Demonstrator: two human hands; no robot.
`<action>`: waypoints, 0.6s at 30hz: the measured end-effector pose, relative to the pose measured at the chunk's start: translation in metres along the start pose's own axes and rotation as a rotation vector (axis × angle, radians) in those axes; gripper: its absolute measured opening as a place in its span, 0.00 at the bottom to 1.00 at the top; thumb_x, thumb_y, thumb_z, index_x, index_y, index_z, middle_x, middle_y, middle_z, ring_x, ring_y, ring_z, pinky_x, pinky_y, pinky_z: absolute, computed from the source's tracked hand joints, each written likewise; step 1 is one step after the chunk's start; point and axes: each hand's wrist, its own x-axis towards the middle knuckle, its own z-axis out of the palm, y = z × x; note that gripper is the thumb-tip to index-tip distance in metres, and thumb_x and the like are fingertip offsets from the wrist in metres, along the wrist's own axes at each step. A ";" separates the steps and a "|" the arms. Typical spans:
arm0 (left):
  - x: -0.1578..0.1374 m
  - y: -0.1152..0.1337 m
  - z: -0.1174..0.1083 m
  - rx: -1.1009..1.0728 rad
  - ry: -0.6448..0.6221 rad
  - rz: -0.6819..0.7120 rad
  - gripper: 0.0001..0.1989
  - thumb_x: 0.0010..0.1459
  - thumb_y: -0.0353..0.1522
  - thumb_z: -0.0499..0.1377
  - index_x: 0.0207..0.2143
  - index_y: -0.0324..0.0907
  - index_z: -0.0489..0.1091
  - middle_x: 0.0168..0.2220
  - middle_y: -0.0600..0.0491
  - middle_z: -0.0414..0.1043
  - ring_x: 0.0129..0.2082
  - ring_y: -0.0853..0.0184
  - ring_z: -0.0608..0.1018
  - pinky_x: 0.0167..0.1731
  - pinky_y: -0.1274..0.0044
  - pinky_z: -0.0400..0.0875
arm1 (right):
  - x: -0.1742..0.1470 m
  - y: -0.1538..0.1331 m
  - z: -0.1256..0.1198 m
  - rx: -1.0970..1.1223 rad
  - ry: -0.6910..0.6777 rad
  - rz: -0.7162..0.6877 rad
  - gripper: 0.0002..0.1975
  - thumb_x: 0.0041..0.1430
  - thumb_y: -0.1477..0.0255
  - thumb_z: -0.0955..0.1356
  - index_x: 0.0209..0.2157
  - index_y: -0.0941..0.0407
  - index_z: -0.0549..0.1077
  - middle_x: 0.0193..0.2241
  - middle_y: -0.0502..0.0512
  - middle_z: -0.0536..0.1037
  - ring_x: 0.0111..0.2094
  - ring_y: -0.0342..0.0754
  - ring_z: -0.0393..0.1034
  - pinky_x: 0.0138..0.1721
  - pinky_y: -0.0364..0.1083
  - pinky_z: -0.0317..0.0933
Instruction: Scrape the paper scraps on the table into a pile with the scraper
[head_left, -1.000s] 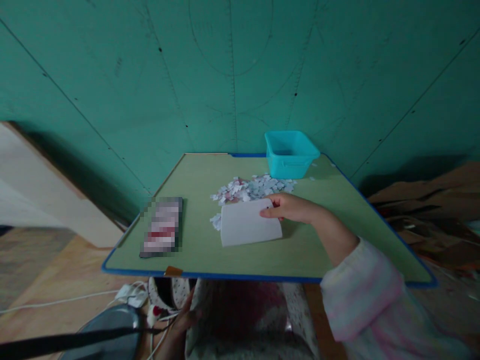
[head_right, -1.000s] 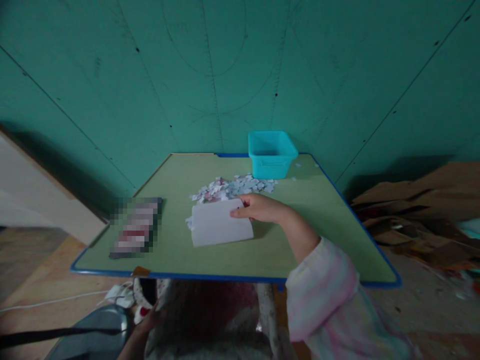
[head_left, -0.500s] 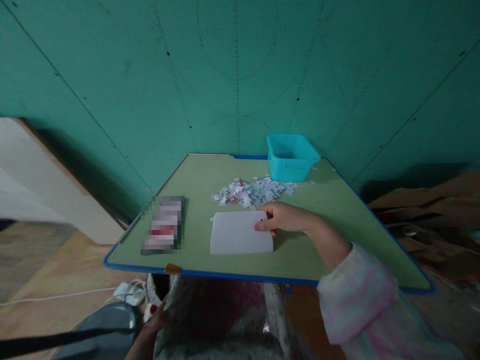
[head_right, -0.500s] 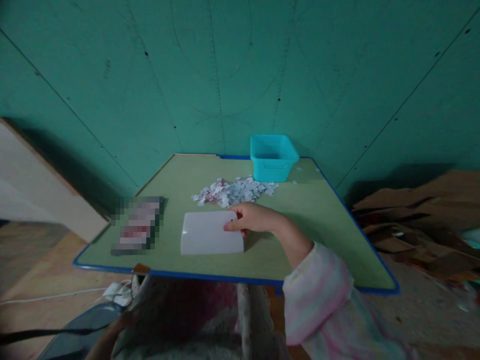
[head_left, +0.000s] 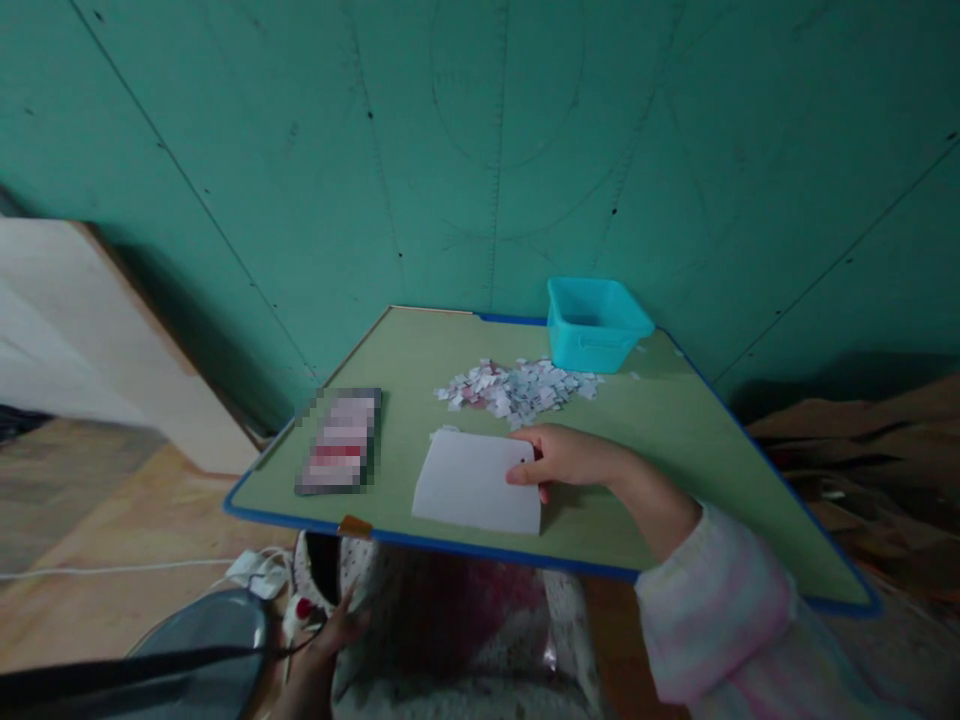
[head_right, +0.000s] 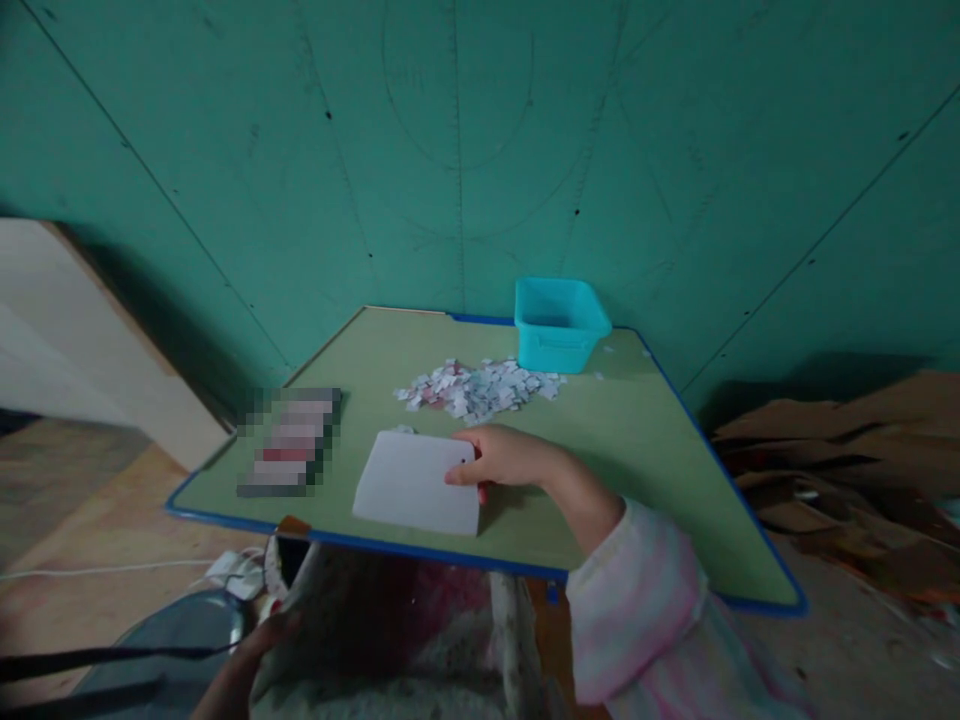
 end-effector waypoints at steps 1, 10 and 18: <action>0.002 -0.001 -0.002 0.006 0.006 -0.009 0.28 0.30 0.30 0.68 0.41 0.46 0.73 0.31 0.51 0.81 0.32 0.49 0.80 0.28 0.67 0.75 | 0.000 0.000 0.003 0.004 -0.020 0.003 0.11 0.50 0.67 0.68 0.33 0.59 0.66 0.24 0.47 0.71 0.17 0.35 0.62 0.18 0.37 0.56; 0.009 -0.010 -0.003 -0.049 -0.019 -0.026 0.32 0.33 0.28 0.67 0.47 0.47 0.70 0.34 0.52 0.81 0.35 0.50 0.80 0.32 0.68 0.74 | -0.004 -0.010 0.010 0.037 -0.092 0.005 0.12 0.49 0.67 0.69 0.32 0.59 0.65 0.24 0.47 0.70 0.18 0.36 0.63 0.19 0.37 0.57; 0.000 -0.009 0.010 -0.121 -0.088 -0.041 0.40 0.37 0.26 0.65 0.55 0.47 0.59 0.37 0.51 0.80 0.42 0.52 0.78 0.38 0.68 0.71 | -0.004 -0.013 0.013 -0.008 -0.049 -0.029 0.12 0.49 0.66 0.68 0.32 0.59 0.66 0.23 0.47 0.70 0.18 0.37 0.62 0.20 0.38 0.56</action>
